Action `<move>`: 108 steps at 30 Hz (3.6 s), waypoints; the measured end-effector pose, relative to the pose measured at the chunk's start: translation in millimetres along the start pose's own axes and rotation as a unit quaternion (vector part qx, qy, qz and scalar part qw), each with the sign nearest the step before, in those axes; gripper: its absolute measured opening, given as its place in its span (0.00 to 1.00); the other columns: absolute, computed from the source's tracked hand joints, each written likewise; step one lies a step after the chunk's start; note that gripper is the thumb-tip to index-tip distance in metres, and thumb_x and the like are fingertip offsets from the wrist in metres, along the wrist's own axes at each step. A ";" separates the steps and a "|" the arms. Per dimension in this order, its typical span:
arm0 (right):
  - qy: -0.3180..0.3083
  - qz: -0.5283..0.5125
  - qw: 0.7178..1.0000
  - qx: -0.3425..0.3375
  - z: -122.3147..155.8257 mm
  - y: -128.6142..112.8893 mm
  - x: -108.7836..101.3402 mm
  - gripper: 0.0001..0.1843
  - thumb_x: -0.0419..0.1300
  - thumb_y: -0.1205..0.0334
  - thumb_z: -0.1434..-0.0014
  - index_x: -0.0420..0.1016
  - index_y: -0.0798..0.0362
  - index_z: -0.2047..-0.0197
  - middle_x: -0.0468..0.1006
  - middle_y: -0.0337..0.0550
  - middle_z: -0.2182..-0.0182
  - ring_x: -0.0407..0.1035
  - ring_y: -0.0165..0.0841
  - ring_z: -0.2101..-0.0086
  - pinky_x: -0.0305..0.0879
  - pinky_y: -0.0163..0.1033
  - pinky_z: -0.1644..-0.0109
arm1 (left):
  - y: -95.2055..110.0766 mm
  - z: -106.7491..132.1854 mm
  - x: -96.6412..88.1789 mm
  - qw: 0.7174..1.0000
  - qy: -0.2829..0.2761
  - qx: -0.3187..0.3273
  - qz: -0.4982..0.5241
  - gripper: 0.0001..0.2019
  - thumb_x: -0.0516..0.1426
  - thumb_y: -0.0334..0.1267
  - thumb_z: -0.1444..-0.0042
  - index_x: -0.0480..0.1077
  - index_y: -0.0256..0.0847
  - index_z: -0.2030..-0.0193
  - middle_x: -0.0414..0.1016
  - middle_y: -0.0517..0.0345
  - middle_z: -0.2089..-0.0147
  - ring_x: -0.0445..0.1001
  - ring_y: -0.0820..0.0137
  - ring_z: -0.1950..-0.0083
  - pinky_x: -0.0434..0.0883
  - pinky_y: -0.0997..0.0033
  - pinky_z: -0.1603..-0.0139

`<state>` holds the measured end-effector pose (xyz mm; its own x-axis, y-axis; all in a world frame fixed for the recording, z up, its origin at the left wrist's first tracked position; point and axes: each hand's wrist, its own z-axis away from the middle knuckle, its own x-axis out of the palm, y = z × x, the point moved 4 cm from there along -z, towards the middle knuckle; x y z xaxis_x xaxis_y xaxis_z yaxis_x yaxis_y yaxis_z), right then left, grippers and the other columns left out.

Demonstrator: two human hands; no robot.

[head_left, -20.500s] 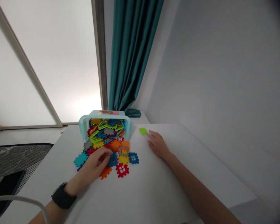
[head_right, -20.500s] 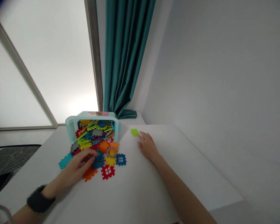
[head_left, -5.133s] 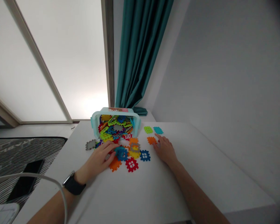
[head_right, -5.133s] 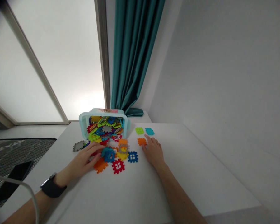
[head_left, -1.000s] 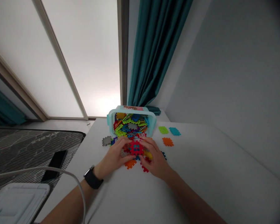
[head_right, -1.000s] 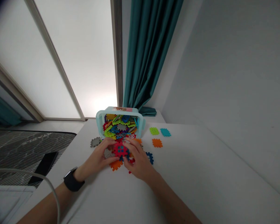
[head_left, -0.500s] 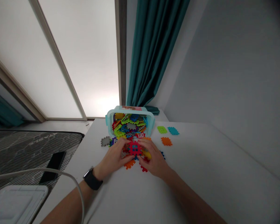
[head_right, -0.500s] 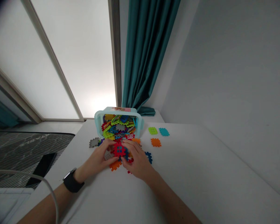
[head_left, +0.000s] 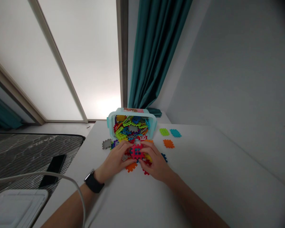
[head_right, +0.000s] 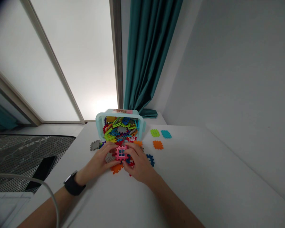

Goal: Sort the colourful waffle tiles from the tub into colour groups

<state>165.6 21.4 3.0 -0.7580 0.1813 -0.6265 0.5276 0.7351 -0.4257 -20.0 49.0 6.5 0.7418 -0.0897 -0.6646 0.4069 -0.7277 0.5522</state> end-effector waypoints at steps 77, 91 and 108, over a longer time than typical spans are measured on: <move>-0.057 0.121 0.960 0.246 88.2 173.2 -128.4 0.13 0.55 0.64 0.41 0.78 0.50 0.56 0.78 0.50 0.49 0.69 0.44 0.45 0.61 0.56 0.37 | -4.8 -2.3 15.1 0.933 0.019 -0.236 0.271 0.15 0.57 0.50 0.38 0.74 0.39 0.60 0.74 0.55 0.66 0.71 0.68 0.66 0.66 0.73 0.70; -0.059 0.114 0.960 0.250 96.4 178.1 -126.2 0.13 0.54 0.65 0.40 0.79 0.49 0.56 0.77 0.49 0.46 0.67 0.44 0.43 0.60 0.57 0.36 | -0.5 -3.3 11.9 0.940 0.020 -0.225 0.257 0.15 0.57 0.50 0.38 0.76 0.39 0.61 0.75 0.55 0.69 0.71 0.68 0.68 0.67 0.74 0.71; 0.038 0.112 0.964 0.238 67.7 142.2 -114.1 0.12 0.54 0.61 0.40 0.73 0.51 0.54 0.76 0.54 0.51 0.69 0.48 0.47 0.63 0.59 0.38 | 1.7 -6.1 1.7 0.984 0.015 -0.143 0.103 0.12 0.53 0.42 0.37 0.77 0.42 0.61 0.81 0.53 0.64 0.77 0.65 0.63 0.72 0.70 0.61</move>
<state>353.1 60.9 -30.2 -0.6211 0.3619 -0.6952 0.7837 0.2926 -0.5478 -14.7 51.7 9.4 0.8379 -0.1918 -0.5109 0.3763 -0.4751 0.7954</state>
